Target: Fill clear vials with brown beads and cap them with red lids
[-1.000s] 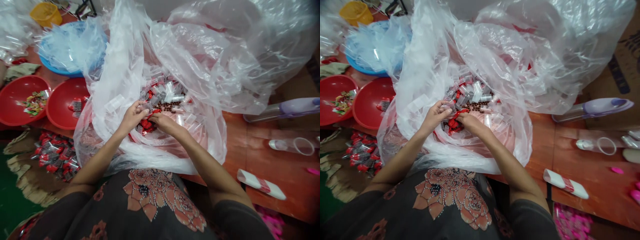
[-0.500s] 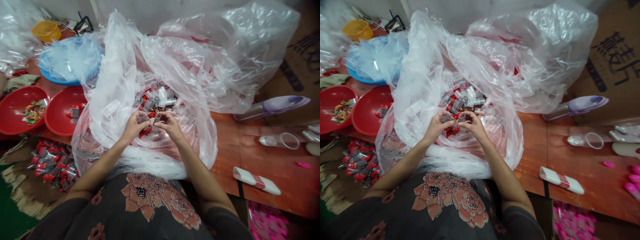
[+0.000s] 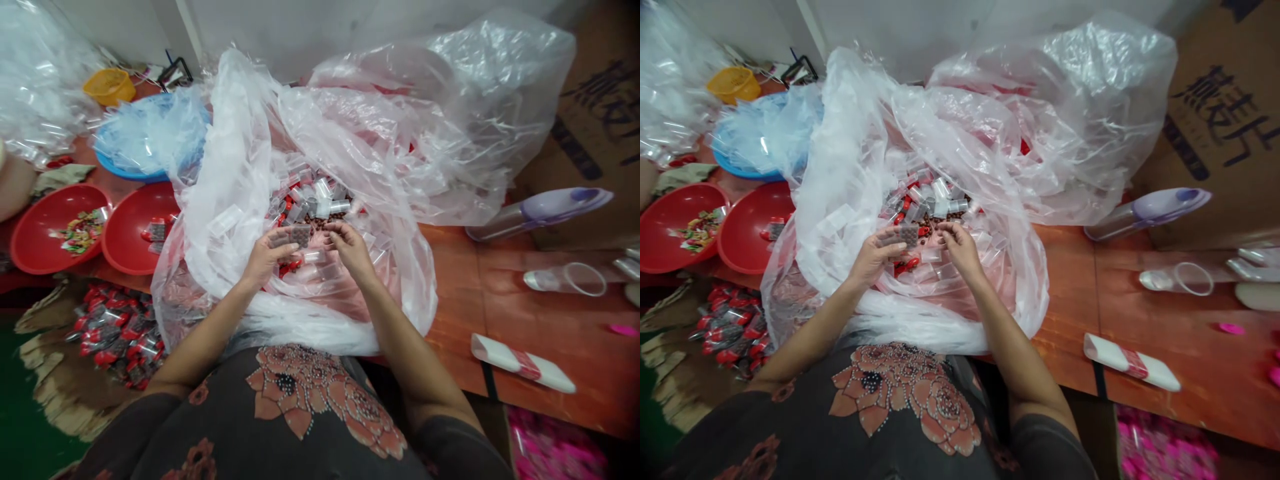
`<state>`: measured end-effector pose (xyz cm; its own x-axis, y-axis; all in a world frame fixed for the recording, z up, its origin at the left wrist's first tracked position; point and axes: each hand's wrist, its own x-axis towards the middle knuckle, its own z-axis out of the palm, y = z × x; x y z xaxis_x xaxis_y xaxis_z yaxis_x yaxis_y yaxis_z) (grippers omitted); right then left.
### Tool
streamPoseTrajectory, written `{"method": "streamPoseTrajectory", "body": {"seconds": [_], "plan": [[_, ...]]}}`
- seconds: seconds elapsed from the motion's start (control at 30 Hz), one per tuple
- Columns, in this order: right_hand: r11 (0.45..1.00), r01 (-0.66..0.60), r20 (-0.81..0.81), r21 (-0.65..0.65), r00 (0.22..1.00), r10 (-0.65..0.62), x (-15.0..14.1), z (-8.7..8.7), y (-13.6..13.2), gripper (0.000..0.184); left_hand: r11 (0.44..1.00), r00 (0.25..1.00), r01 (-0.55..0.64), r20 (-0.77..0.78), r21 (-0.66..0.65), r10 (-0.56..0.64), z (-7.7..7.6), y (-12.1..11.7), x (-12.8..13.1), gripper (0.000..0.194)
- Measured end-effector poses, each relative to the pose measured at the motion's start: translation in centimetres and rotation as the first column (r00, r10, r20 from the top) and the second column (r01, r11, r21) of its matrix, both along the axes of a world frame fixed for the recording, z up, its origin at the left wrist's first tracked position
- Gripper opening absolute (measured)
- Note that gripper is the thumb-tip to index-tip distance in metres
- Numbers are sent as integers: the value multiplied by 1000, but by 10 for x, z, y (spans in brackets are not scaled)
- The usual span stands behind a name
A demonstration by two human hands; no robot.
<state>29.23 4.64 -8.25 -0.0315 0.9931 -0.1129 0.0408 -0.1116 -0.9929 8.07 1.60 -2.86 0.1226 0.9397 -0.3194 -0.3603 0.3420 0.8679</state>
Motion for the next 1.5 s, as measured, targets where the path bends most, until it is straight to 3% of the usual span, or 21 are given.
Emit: {"method": "streamPoseTrajectory", "body": {"seconds": [0.07, 0.2, 0.33, 0.4, 0.47, 0.53, 0.57, 0.63, 0.7, 0.87, 1.07, 1.33, 1.5], "plan": [[998, -5, 222, 60, 975, -8, 8, -4, 12, 19, 991, 994, -101, -39, 85, 104, 10, -1, -11, 48], [973, -179, 584, 148, 810, 60, 1, -4, 33, 17, 957, 966, -215, -99, 196, 238, 21, -3, -27, 43], [884, -447, 745, 135, 635, 207, -25, -7, 45, 25, 966, 970, -198, -109, 167, 218, 15, -7, -24, 41], [858, -501, 759, 113, 601, 251, -33, -10, 47, 26, 974, 976, -172, -109, 146, 189, 10, -10, -21, 41], [904, -414, 632, 107, 730, 259, -34, -10, 43, 22, 980, 979, -144, -122, 139, 161, 5, -13, -19, 42], [956, -290, 311, 48, 914, 262, -29, -5, 34, 24, 985, 981, -99, -150, 142, 120, 3, -16, -17, 41], [968, -251, 118, 3, 961, 249, -25, -1, 28, 29, 987, 982, -70, -166, 143, 93, 2, -17, -15, 40], [970, -235, -159, -57, 962, 224, -17, 13, 13, 38, 988, 978, 3, -207, 154, 30, 0, -19, -12, 38], [975, -214, -245, -56, 950, 195, -12, 28, -2, 41, 981, 966, 81, -257, 175, -34, -1, -20, -6, 36], [986, -131, -44, 106, 990, 136, -10, 55, -27, 26, 953, 915, 165, -401, 253, -52, -5, -22, 4, 34], [920, -183, 168, 346, 977, 131, -9, 62, -40, 25, 941, 895, 192, -443, 280, -51, -1, -24, 5, 28], [911, -185, 235, 369, 967, 101, -4, 66, -50, 23, 908, 909, 260, -401, 328, -115, 5, -26, 7, 28], [909, -170, 239, 379, 968, 82, -2, 59, -55, 24, 897, 904, 261, -416, 355, -98, 4, -26, 9, 23]]}}
